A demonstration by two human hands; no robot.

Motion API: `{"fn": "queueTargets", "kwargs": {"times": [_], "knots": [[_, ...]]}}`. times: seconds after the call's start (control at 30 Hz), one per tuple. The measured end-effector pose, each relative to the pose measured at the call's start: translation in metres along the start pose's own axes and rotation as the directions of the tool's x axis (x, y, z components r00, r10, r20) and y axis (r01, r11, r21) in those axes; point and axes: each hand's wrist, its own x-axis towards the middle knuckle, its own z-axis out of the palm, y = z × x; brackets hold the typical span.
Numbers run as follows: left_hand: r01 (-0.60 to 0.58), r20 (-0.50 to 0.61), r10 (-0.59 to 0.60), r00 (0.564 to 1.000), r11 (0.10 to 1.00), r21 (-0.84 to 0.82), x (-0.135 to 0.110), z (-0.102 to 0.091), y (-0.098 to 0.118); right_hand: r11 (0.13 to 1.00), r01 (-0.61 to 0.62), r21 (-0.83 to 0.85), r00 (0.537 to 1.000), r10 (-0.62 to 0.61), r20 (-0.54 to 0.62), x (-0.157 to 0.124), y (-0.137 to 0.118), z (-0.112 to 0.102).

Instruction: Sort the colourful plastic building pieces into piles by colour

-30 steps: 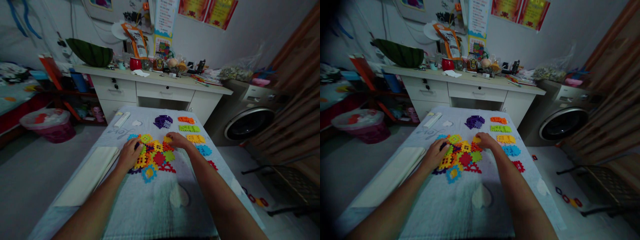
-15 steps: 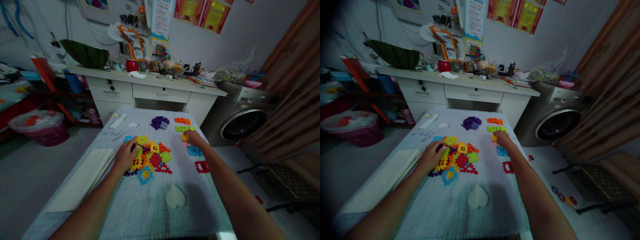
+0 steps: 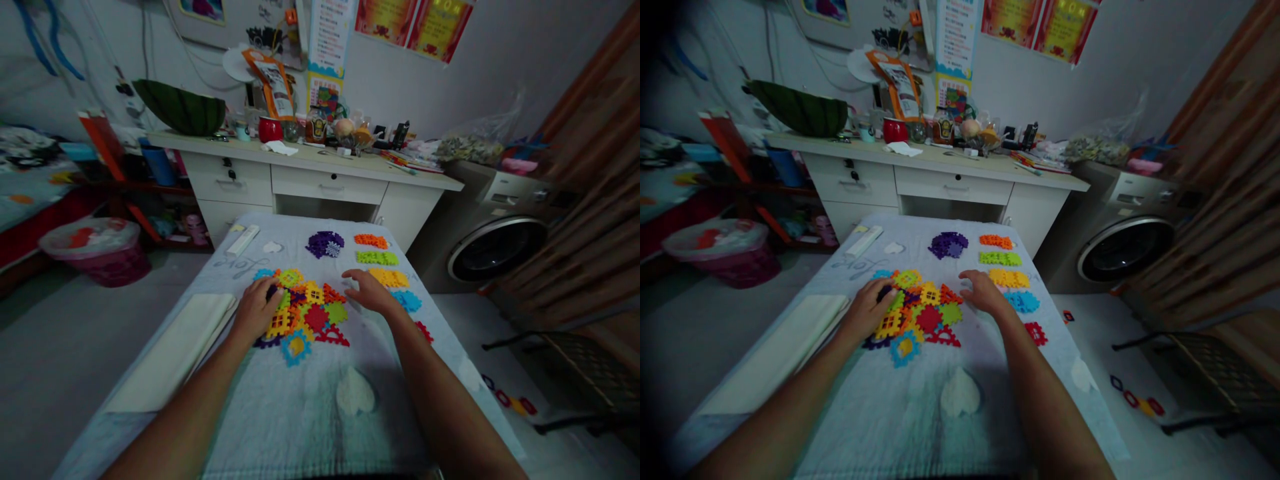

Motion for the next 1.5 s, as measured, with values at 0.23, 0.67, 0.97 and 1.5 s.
{"fn": "queueTargets", "kwargs": {"times": [0.23,0.67,0.97,1.5], "knots": [[-0.012,0.0,0.012,1.0,1.0,0.006,-0.002,-0.002,0.003,0.996,-0.021,0.09,0.999,0.018,0.028,0.0,-0.029,0.028],[-0.017,0.029,0.017,0.999,1.0,0.018,-0.003,-0.003,0.003,0.917,-0.079,0.392,0.988,0.123,-0.09,-0.005,-0.016,0.009],[-0.009,0.035,0.009,0.999,1.0,0.008,-0.003,-0.002,0.001,0.942,-0.195,0.271,0.962,0.238,-0.134,-0.058,0.021,-0.047],[-0.003,0.045,0.002,0.999,1.0,0.021,-0.003,-0.002,0.001,0.811,-0.338,0.478,0.825,0.5,-0.265,0.008,0.068,-0.058]]}}
